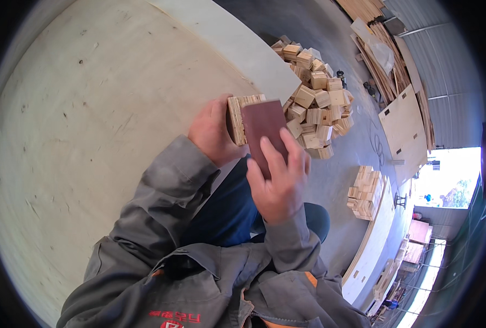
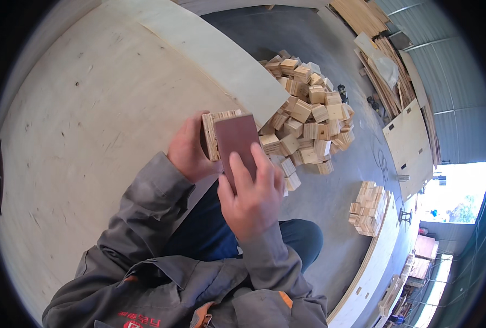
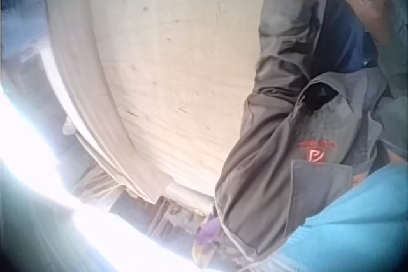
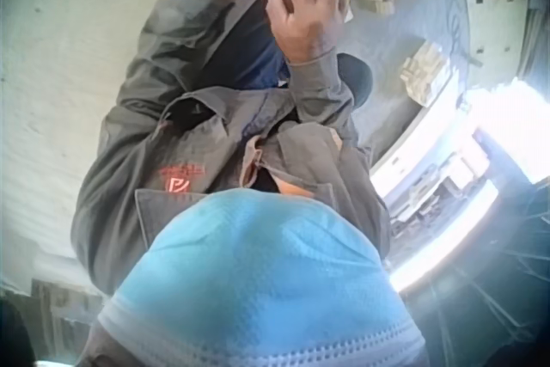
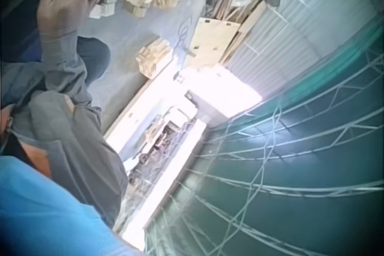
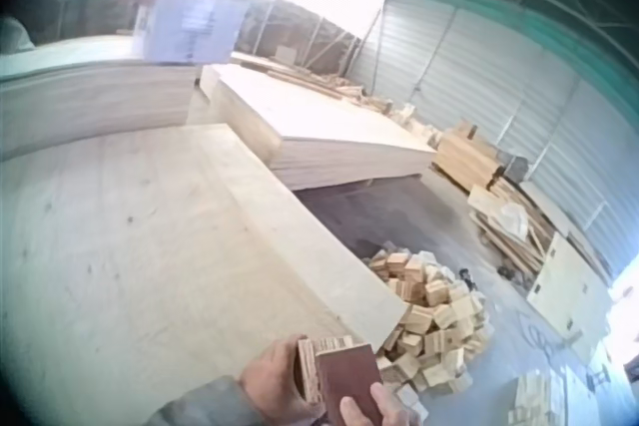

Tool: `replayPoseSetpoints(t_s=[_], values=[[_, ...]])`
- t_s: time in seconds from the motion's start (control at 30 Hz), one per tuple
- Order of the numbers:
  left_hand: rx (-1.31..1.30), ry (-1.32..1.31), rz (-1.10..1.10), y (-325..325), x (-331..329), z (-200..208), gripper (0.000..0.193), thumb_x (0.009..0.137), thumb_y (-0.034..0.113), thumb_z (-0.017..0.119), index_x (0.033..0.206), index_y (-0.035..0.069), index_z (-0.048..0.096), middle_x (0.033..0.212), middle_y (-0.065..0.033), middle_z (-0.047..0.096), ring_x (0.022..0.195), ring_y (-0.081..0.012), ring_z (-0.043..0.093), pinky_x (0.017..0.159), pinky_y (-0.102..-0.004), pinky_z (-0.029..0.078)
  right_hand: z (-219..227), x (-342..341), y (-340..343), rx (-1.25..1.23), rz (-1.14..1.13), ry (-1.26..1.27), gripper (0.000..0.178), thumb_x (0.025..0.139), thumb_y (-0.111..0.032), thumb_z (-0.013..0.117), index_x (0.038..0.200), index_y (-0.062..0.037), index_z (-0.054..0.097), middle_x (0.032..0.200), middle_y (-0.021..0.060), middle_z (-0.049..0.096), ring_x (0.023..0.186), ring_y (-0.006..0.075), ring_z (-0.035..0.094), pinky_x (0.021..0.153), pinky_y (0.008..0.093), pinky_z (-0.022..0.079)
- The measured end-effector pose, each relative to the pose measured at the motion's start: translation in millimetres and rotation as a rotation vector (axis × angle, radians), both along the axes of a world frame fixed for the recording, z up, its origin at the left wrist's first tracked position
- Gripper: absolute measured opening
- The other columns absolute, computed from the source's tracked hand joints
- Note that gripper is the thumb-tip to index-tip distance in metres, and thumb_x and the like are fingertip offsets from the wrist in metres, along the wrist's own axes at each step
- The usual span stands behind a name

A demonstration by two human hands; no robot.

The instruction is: The person sits on the floor and sands small wooden blocks using a sanding block. They pick up blocks from a pile, sand them, and place them back down.

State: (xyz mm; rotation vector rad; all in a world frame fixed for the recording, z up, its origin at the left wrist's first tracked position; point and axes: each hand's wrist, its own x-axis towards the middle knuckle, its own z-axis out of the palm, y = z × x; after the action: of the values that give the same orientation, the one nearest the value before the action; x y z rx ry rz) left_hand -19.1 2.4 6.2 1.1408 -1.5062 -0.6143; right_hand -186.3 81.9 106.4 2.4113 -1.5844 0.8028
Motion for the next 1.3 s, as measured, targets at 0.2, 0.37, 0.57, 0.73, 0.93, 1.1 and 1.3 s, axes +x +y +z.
replayPoseSetpoints(t_s=[0.2, 0.37, 0.57, 0.73, 0.93, 1.1, 1.3], values=[[0.060, 0.027, -0.051, 0.2, 0.4, -5.0, 0.098, 0.068, 0.022, 0.100, 0.151, 0.001, 0.052, 0.133, -0.0258, 0.068, 0.125, -0.0462, 0.068, 0.106, -0.0506, 0.057, -1.1, 6.5, -1.3, -0.025, -0.028, -0.009, 0.052, 0.083, -0.016, 0.092, 0.133, -0.0105, 0.080, 0.152, 0.0174, 0.062, 0.124, 0.0397, 0.063, 0.106, 0.0534, 0.053], [0.073, 0.199, -0.247, -11.4, 6.2, -5.4, 0.101, 0.070, 0.023, 0.102, 0.155, 0.002, 0.051, 0.137, -0.0254, 0.068, 0.128, -0.0449, 0.068, 0.108, -0.0497, 0.057, -5.4, 42.5, -76.2, -0.082, -0.117, 0.006, 0.043, 0.086, -0.022, 0.088, 0.128, -0.0132, 0.082, 0.147, 0.0143, 0.067, 0.128, 0.0398, 0.065, 0.110, 0.0536, 0.054], [0.079, 0.100, -0.113, -8.1, 3.2, -10.7, 0.101, 0.066, 0.019, 0.103, 0.152, 0.005, 0.052, 0.133, -0.0235, 0.070, 0.122, -0.0453, 0.070, 0.104, -0.0507, 0.058, -6.3, 26.2, -61.7, -0.086, -0.029, 0.003, 0.047, 0.086, -0.021, 0.089, 0.131, -0.0130, 0.080, 0.150, 0.0149, 0.064, 0.122, 0.0412, 0.064, 0.105, 0.0539, 0.054], [0.009, -0.019, -0.049, -3.0, 5.4, -5.7, 0.101, 0.066, 0.016, 0.101, 0.153, 0.005, 0.051, 0.129, -0.0246, 0.070, 0.120, -0.0469, 0.070, 0.101, -0.0517, 0.059, -2.1, -8.9, 8.0, -0.020, 0.015, -0.008, 0.053, 0.081, -0.016, 0.093, 0.133, -0.0107, 0.080, 0.154, 0.0186, 0.061, 0.119, 0.0403, 0.064, 0.103, 0.0529, 0.054], [0.080, 0.200, -0.140, -4.6, -9.5, -20.2, 0.095, 0.073, 0.015, 0.101, 0.153, 0.003, 0.050, 0.132, -0.0238, 0.070, 0.120, -0.0412, 0.073, 0.101, -0.0479, 0.060, -7.4, 3.8, -14.8, -0.075, -0.018, -0.017, 0.052, 0.083, -0.016, 0.091, 0.132, -0.0109, 0.080, 0.151, 0.0173, 0.062, 0.120, 0.0398, 0.064, 0.104, 0.0530, 0.054], [0.047, 0.326, -0.282, -7.8, 1.4, -2.8, 0.090, 0.080, 0.013, 0.101, 0.152, 0.000, 0.049, 0.138, -0.0182, 0.071, 0.126, -0.0306, 0.073, 0.105, -0.0430, 0.059, -13.3, 44.0, -89.9, -0.100, -0.062, -0.033, 0.039, 0.089, -0.026, 0.083, 0.126, -0.0164, 0.080, 0.149, 0.0137, 0.065, 0.125, 0.0396, 0.064, 0.106, 0.0542, 0.053], [0.039, 0.346, -0.366, -10.3, 6.9, -4.1, 0.064, 0.098, 0.012, 0.083, 0.153, 0.005, 0.050, 0.146, -0.0181, 0.065, 0.135, -0.0255, 0.065, 0.112, -0.0430, 0.055, -8.3, 33.1, -65.8, -0.056, -0.047, -0.085, 0.045, 0.089, -0.024, 0.085, 0.132, -0.0125, 0.079, 0.147, 0.0179, 0.065, 0.123, 0.0404, 0.065, 0.106, 0.0529, 0.053]])
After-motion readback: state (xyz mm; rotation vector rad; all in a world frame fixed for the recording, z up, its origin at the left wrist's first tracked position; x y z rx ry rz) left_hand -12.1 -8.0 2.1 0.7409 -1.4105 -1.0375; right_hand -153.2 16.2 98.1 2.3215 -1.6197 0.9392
